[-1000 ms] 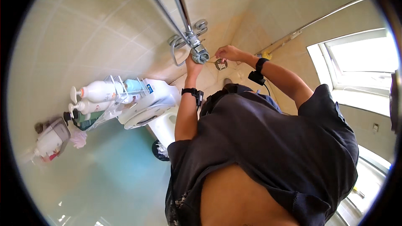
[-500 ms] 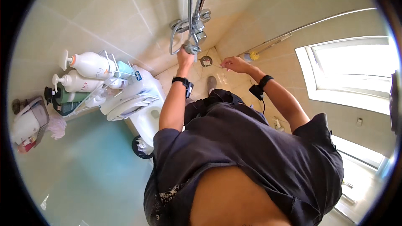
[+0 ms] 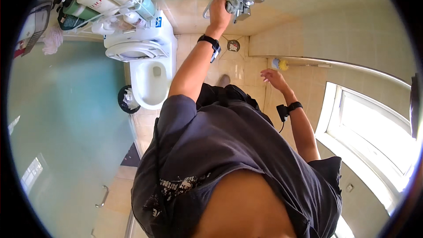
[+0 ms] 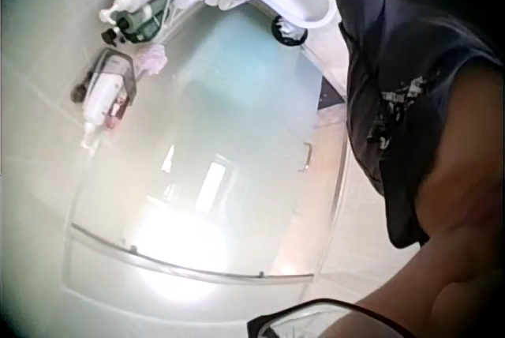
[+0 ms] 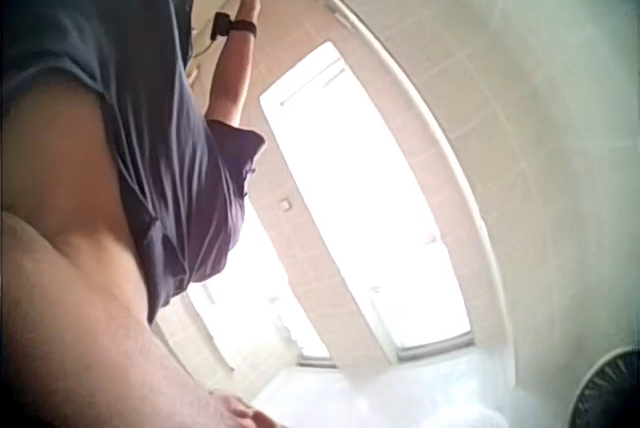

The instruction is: The person cleans a shower faucet, a toilet lid, a window frame, and the outer tank of a toilet using a cloth.

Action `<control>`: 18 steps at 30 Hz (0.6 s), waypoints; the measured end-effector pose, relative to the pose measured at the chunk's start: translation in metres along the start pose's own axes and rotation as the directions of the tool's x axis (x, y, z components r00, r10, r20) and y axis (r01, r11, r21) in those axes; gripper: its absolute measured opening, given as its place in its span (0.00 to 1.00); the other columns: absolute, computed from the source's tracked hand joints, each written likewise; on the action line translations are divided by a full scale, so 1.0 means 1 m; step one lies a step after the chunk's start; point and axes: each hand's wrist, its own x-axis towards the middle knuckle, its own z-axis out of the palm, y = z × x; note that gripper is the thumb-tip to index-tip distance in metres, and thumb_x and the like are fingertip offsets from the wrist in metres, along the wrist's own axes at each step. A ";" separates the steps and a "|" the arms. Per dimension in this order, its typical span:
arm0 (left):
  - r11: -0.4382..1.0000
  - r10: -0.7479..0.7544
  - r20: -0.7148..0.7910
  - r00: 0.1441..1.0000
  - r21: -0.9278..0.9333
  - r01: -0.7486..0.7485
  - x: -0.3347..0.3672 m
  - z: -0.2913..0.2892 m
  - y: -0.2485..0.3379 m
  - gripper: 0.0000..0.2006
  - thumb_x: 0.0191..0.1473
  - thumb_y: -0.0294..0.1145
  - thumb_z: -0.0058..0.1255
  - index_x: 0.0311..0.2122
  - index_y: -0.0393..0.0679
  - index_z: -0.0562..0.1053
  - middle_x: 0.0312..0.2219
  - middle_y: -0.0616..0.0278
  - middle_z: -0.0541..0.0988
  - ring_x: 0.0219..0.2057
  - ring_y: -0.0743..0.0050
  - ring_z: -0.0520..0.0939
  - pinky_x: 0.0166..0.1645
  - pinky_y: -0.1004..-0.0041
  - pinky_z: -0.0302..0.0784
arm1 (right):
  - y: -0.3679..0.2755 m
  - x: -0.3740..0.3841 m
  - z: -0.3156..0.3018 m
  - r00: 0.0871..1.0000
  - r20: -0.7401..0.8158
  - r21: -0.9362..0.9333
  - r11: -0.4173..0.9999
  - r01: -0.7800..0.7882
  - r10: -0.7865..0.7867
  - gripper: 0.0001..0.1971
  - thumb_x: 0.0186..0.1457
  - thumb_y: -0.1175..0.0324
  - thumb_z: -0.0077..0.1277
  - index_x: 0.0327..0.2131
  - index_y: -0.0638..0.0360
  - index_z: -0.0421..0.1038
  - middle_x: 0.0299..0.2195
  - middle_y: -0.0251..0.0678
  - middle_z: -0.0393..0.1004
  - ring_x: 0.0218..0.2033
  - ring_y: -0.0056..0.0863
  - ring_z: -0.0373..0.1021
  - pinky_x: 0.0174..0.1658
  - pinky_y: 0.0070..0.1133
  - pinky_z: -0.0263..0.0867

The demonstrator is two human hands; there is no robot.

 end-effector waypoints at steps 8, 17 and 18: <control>0.964 -0.064 0.012 0.998 0.261 0.059 -0.010 0.011 0.001 0.21 0.46 0.25 0.61 0.49 0.47 0.75 0.35 0.49 0.83 0.37 0.45 0.84 0.41 0.56 0.79 | 0.081 -0.057 -0.047 0.995 -0.083 0.039 0.998 -0.042 0.045 0.12 0.65 0.70 0.47 0.45 0.66 0.77 0.37 0.38 0.82 0.36 0.23 0.78 0.40 0.23 0.75; 0.975 -0.210 -0.216 0.954 0.029 0.221 -0.018 0.031 0.012 0.15 0.46 0.26 0.63 0.41 0.41 0.74 0.32 0.48 0.82 0.36 0.44 0.83 0.43 0.61 0.77 | 0.155 -0.103 -0.053 0.982 -0.115 0.177 0.976 -0.129 0.151 0.13 0.61 0.69 0.48 0.44 0.63 0.78 0.35 0.35 0.82 0.32 0.23 0.78 0.38 0.22 0.74; 0.978 -0.203 -0.185 0.961 -0.003 0.206 -0.015 0.038 0.014 0.14 0.45 0.26 0.63 0.39 0.40 0.73 0.32 0.47 0.81 0.36 0.43 0.82 0.44 0.60 0.76 | 0.158 -0.103 -0.052 0.984 -0.111 0.180 0.977 -0.117 0.139 0.13 0.62 0.69 0.48 0.45 0.65 0.78 0.35 0.37 0.82 0.32 0.24 0.78 0.38 0.23 0.75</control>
